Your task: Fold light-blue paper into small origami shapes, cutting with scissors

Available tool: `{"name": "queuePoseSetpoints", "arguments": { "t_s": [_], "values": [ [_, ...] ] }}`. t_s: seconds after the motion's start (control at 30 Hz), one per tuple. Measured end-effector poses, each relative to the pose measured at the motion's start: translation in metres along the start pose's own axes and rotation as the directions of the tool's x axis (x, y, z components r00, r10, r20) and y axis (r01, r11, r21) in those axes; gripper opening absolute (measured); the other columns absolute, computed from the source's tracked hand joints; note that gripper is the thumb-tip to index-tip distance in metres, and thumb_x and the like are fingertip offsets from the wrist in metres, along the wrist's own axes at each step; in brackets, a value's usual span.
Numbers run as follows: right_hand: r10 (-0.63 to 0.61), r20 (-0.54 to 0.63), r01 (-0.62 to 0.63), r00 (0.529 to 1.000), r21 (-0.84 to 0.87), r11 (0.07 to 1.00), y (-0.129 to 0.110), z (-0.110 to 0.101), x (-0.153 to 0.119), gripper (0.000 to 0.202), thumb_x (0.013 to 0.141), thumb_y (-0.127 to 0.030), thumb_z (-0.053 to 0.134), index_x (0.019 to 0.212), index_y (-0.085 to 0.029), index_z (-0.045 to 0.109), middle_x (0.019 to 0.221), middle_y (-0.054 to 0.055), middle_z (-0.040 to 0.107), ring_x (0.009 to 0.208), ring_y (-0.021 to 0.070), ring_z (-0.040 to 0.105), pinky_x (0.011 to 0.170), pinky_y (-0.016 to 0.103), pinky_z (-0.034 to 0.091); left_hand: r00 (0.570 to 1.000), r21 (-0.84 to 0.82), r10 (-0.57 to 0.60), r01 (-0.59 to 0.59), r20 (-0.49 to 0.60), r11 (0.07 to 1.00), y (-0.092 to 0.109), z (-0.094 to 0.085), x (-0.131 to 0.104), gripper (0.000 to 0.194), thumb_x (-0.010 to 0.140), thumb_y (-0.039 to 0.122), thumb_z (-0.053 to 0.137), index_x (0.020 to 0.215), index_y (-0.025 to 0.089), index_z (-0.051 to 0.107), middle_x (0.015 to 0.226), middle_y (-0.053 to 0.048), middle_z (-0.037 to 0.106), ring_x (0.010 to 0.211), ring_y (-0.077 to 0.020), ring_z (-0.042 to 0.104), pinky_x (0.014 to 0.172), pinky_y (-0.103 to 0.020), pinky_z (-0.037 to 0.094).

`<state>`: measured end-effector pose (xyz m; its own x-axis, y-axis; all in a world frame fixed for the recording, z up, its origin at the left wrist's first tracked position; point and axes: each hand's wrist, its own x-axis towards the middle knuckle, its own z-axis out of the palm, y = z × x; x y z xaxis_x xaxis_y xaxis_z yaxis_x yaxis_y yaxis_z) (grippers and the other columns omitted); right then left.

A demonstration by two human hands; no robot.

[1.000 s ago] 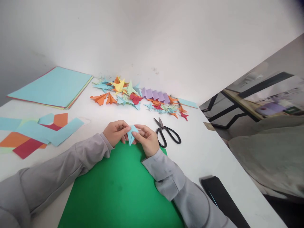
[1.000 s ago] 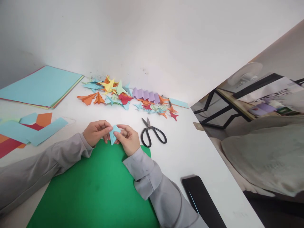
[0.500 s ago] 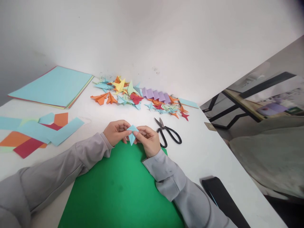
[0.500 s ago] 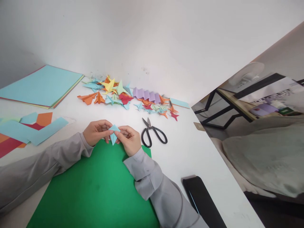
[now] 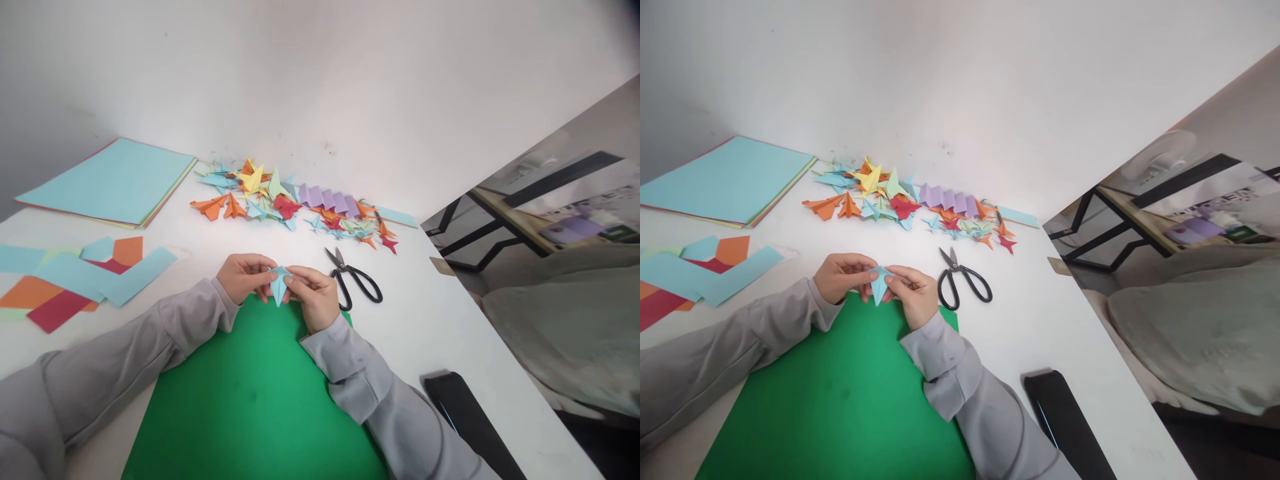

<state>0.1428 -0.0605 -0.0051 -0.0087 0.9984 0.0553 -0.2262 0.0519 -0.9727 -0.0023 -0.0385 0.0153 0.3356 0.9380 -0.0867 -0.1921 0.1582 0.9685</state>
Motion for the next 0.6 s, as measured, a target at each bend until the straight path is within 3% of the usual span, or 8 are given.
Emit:
{"name": "queuePoseSetpoints", "arguments": {
  "t_s": [0.4, 0.6],
  "values": [
    [-0.014, 0.027, 0.012, 1.0, 0.078, 0.997, 0.0024, -0.001, 0.0011, 0.012, 0.066, -0.019, 0.064, 0.077, -0.02, 0.069, 0.044, -0.003, 0.061, 0.038, 0.0107, 0.054, 0.04, 0.022, 0.043, 0.999, -0.065, -0.02, 0.017, -0.038, 0.998, -0.0042, -0.0045, 0.002, 0.021, 0.053, 0.02, 0.068, 0.07, 0.007, 0.067, 0.039, 0.0, 0.057, 0.034, -0.0122, 0.052, 0.034, -0.024, 0.046],
    [-0.035, -0.009, 0.036, 0.999, 0.054, 0.998, 0.0029, -0.0017, 0.0015, 0.01, 0.065, -0.018, 0.064, 0.073, -0.02, 0.07, 0.045, -0.003, 0.062, 0.039, 0.0103, 0.055, 0.04, 0.022, 0.044, 1.0, -0.04, 0.013, -0.013, -0.015, 0.999, -0.0019, -0.0045, 0.0008, 0.027, 0.054, 0.023, 0.07, 0.076, 0.007, 0.068, 0.04, 0.0, 0.057, 0.034, -0.0109, 0.052, 0.034, -0.022, 0.044]
  ]
}}
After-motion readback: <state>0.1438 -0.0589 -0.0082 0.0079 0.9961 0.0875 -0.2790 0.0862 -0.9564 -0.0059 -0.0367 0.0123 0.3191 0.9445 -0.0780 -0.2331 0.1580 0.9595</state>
